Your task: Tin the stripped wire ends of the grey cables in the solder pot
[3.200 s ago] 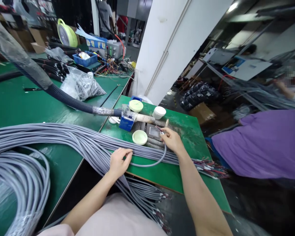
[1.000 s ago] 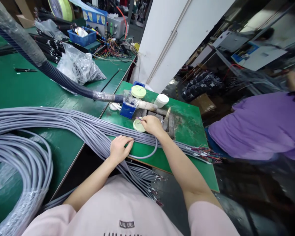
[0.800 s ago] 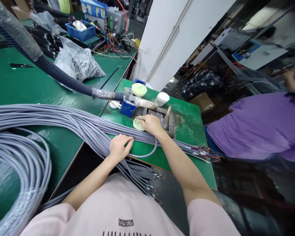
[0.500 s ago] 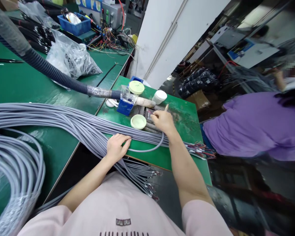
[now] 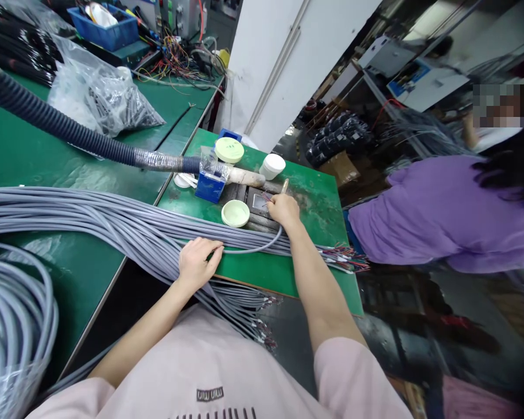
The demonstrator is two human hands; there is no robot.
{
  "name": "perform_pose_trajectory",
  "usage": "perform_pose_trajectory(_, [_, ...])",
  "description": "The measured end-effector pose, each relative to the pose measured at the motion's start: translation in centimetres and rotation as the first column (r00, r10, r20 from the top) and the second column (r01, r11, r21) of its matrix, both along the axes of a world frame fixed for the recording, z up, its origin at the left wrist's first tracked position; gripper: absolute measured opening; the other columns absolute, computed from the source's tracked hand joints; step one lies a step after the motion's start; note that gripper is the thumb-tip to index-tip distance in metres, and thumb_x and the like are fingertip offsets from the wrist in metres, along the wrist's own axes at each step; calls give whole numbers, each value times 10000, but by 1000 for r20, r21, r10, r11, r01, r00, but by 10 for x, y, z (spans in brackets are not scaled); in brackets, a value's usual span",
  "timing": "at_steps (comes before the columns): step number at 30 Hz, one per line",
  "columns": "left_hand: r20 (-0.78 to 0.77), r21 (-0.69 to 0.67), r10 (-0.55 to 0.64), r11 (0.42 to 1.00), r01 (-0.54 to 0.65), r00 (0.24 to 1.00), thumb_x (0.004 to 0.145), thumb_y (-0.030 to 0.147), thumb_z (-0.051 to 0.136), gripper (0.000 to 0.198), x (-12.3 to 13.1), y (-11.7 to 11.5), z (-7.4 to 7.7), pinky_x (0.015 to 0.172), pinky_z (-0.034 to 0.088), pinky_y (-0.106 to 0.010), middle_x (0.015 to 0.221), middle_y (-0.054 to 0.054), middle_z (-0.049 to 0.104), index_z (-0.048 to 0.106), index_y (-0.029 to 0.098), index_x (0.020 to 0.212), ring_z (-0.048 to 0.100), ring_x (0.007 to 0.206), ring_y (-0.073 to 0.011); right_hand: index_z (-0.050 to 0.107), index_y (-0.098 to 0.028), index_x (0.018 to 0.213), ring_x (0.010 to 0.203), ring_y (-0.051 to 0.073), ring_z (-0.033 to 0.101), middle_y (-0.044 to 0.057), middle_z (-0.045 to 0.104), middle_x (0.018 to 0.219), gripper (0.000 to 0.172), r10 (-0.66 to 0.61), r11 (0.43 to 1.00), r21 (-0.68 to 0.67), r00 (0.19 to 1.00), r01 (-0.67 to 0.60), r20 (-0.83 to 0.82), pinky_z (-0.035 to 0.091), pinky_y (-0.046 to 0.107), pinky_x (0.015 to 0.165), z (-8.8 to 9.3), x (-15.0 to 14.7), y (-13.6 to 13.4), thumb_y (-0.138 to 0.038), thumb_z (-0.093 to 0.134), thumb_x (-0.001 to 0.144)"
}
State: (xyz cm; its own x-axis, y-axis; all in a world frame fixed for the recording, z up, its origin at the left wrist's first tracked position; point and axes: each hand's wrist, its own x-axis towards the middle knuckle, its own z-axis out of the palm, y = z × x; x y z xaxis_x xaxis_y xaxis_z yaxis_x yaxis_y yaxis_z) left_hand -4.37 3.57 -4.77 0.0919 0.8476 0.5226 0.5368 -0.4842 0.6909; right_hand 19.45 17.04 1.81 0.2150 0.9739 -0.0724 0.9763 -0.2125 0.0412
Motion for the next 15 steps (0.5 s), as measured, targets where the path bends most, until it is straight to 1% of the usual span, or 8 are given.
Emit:
perform_pose_trajectory(4, [28, -15, -9, 1000, 10, 1000, 856, 259, 584, 133, 1, 1, -2, 679, 422, -298, 775, -36, 731, 705, 212, 885, 622, 714, -162, 735, -135, 972, 987, 291, 658, 196, 709, 1045, 315, 2, 1000, -5, 1000, -2, -9, 474, 346, 809, -5, 0, 2, -245, 470, 841])
perform_pose_trajectory(7, [125, -60, -26, 998, 34, 992, 838, 295, 605, 135, 1, 4, 6, 691, 445, -316, 754, -40, 723, 710, 214, 863, 625, 711, -170, 736, -134, 970, 968, 288, 663, 197, 712, 1028, 309, -1, 1000, 7, 1000, 1, -22, 474, 343, 800, -5, 1, 3, -248, 480, 841])
perform_pose_trajectory(9, [299, -102, -96, 986, 132, 949, 828, 320, 617, 138, -3, 2, 22, 713, 476, -339, 776, -51, 722, 709, 218, 838, 639, 735, -182, 741, -144, 949, 952, 271, 664, 175, 722, 1001, 296, 5, 1000, 17, 999, -4, -32, 470, 321, 790, -1, 3, 2, -247, 488, 835])
perform_pose_trajectory(11, [526, -111, -204, 946, 304, 826, 827, 353, 617, 148, -12, -10, 47, 740, 512, -374, 870, -68, 725, 707, 239, 855, 661, 818, -211, 744, -151, 896, 911, 242, 664, 135, 734, 937, 274, 30, 998, 48, 997, -27, -65, 463, 286, 765, 5, 6, -4, -256, 500, 830])
perform_pose_trajectory(12, [592, -81, -272, 916, 392, 758, 809, 394, 630, 156, -19, -20, 60, 743, 520, -401, 874, -59, 725, 709, 266, 851, 665, 826, -228, 742, -150, 846, 865, 227, 664, 112, 735, 875, 260, 53, 996, 81, 993, -44, -105, 459, 270, 736, 10, 7, -10, -267, 511, 824])
perform_pose_trajectory(13, [613, -69, -325, 886, 459, 720, 799, 441, 623, 176, -26, -33, 72, 727, 524, -425, 849, -48, 725, 717, 301, 851, 664, 801, -238, 733, -145, 784, 799, 212, 659, 89, 726, 793, 250, 79, 990, 126, 983, -58, -166, 454, 258, 694, 14, 9, -17, -281, 526, 815])
perform_pose_trajectory(14, [605, -72, -359, 864, 498, 711, 793, 480, 605, 199, -34, -48, 82, 690, 524, -439, 808, -38, 723, 724, 341, 869, 663, 778, -249, 715, -142, 720, 717, 196, 646, 64, 700, 702, 247, 106, 982, 176, 963, -63, -247, 443, 251, 641, 19, 10, -26, -295, 541, 804])
perform_pose_trajectory(15, [593, -63, -361, 870, 489, 720, 786, 508, 586, 218, -41, -64, 89, 647, 519, -452, 751, -29, 717, 725, 384, 899, 659, 756, -261, 691, -143, 663, 631, 179, 622, 40, 659, 614, 248, 132, 973, 225, 931, -56, -340, 427, 247, 588, 24, 10, -37, -304, 555, 792])
